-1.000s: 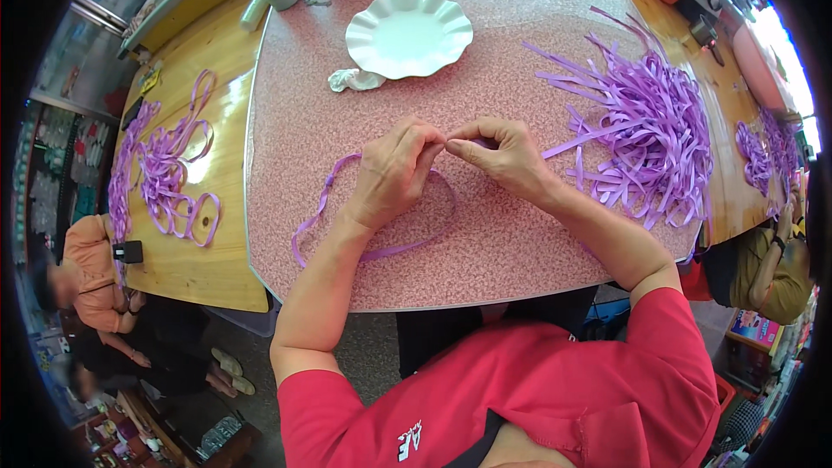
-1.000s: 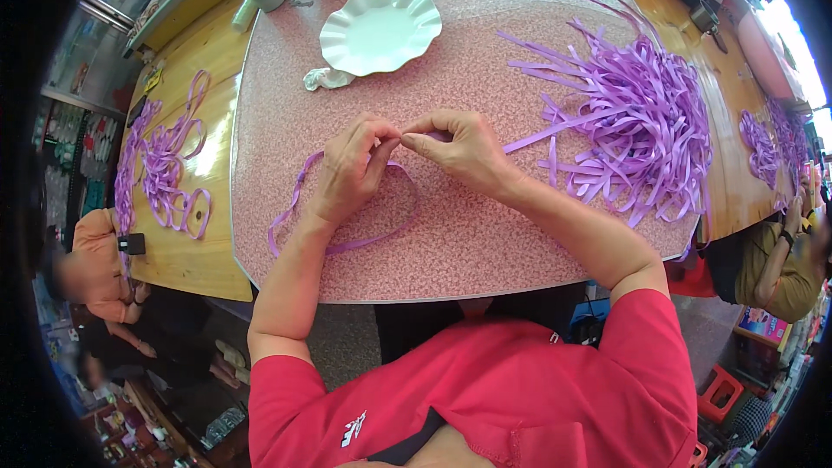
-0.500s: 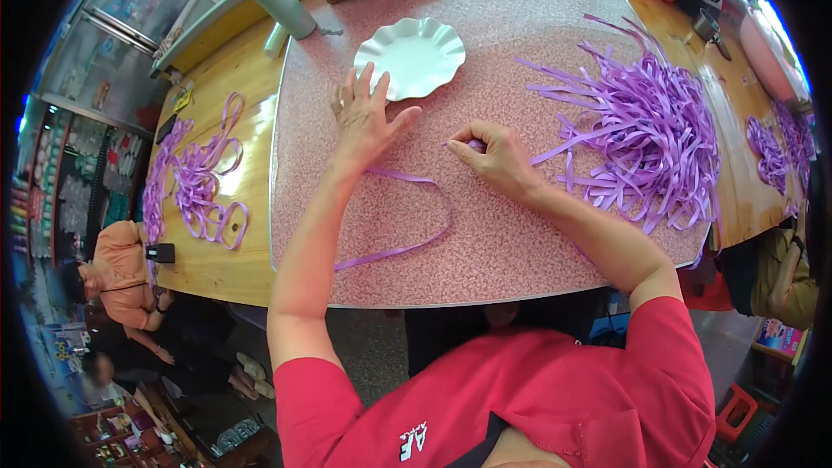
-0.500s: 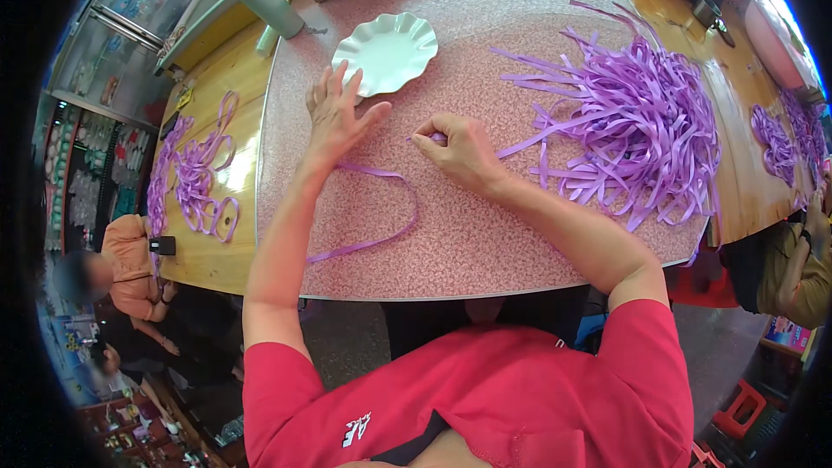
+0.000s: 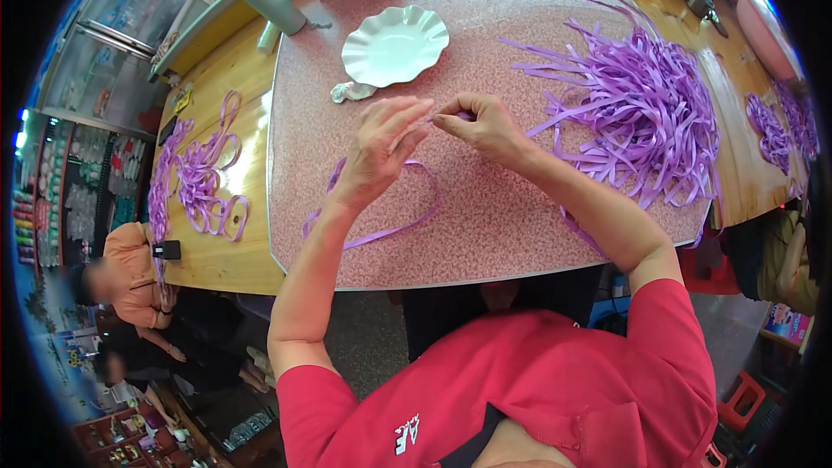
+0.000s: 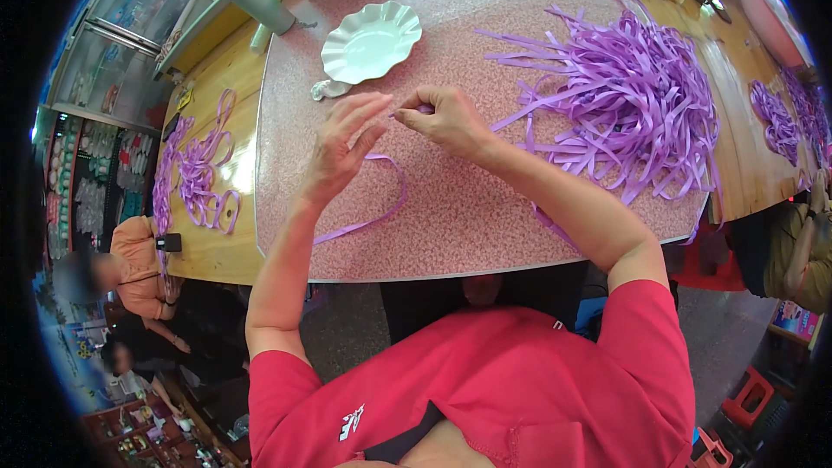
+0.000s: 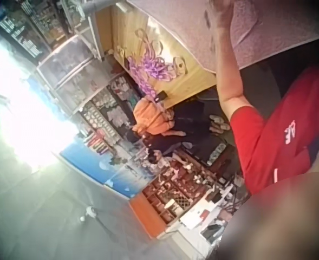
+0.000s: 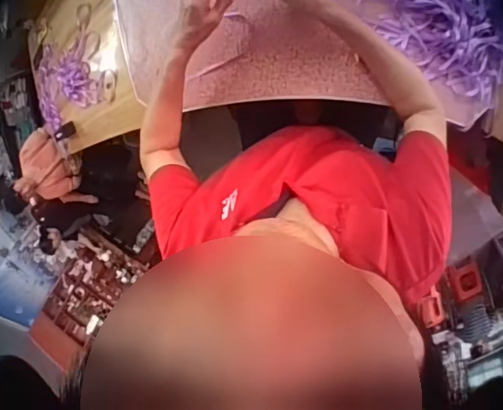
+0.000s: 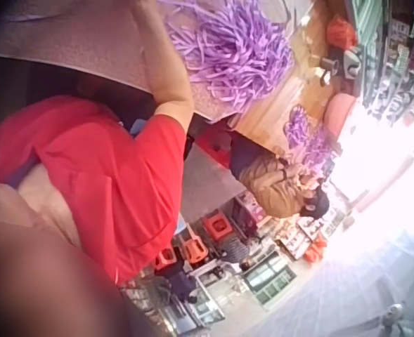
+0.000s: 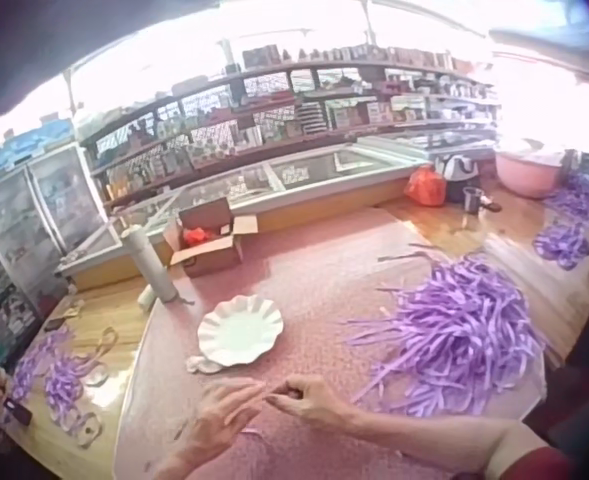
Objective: Braid or knot several purple ribbons together to form a decorative string.
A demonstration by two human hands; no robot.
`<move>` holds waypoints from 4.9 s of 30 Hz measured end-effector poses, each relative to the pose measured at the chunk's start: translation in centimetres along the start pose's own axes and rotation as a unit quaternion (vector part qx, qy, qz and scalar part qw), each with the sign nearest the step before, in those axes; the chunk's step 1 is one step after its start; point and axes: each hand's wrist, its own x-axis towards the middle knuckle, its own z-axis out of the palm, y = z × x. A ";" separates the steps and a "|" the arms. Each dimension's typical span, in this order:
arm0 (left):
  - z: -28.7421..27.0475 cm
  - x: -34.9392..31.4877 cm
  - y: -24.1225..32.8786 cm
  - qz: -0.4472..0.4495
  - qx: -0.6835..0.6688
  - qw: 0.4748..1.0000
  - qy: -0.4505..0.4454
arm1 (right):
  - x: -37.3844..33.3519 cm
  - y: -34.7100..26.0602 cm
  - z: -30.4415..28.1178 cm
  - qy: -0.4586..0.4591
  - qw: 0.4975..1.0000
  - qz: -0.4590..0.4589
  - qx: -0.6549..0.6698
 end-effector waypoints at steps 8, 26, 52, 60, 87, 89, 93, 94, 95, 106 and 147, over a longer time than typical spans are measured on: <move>0.7 -1.1 1.4 -0.005 -0.018 0.998 0.057 | -1.0 -0.9 0.7 -0.036 0.999 -0.011 0.040; 0.5 -2.7 1.5 -0.139 -0.046 0.987 0.061 | -1.8 -1.7 0.9 -0.031 0.998 -0.059 0.017; 0.2 -5.1 7.9 0.031 0.101 0.967 0.234 | -5.7 -7.5 2.3 -0.007 0.995 0.005 0.101; -0.2 -4.8 8.4 0.057 0.135 0.974 0.172 | -6.0 -7.4 2.0 -0.047 0.994 0.067 0.069; 1.3 -5.1 9.6 -0.196 -0.539 0.803 0.162 | -7.7 -6.8 1.0 0.058 0.916 -0.363 -0.159; 1.7 -5.2 9.9 -0.203 -0.527 0.810 0.162 | -7.6 -6.5 1.0 0.060 0.922 -0.353 -0.146; 3.3 -5.4 8.9 -0.163 -0.514 0.810 0.229 | -7.8 -6.6 1.2 0.041 0.947 -0.296 -0.118; 3.7 -5.6 8.7 -0.163 -0.514 0.810 0.229 | -7.9 -6.7 1.3 0.040 0.947 -0.296 -0.118; 4.0 -5.7 8.5 -0.158 -0.523 0.802 0.241 | -8.0 -7.0 1.3 0.033 0.958 -0.268 -0.099; 5.5 -4.3 10.1 -0.206 -0.574 0.748 0.262 | -8.1 -6.3 2.7 0.121 0.987 -0.106 0.009; 4.5 -4.0 8.3 0.012 0.018 0.956 0.291 | -8.7 -5.8 -0.1 -0.002 0.997 -0.001 0.077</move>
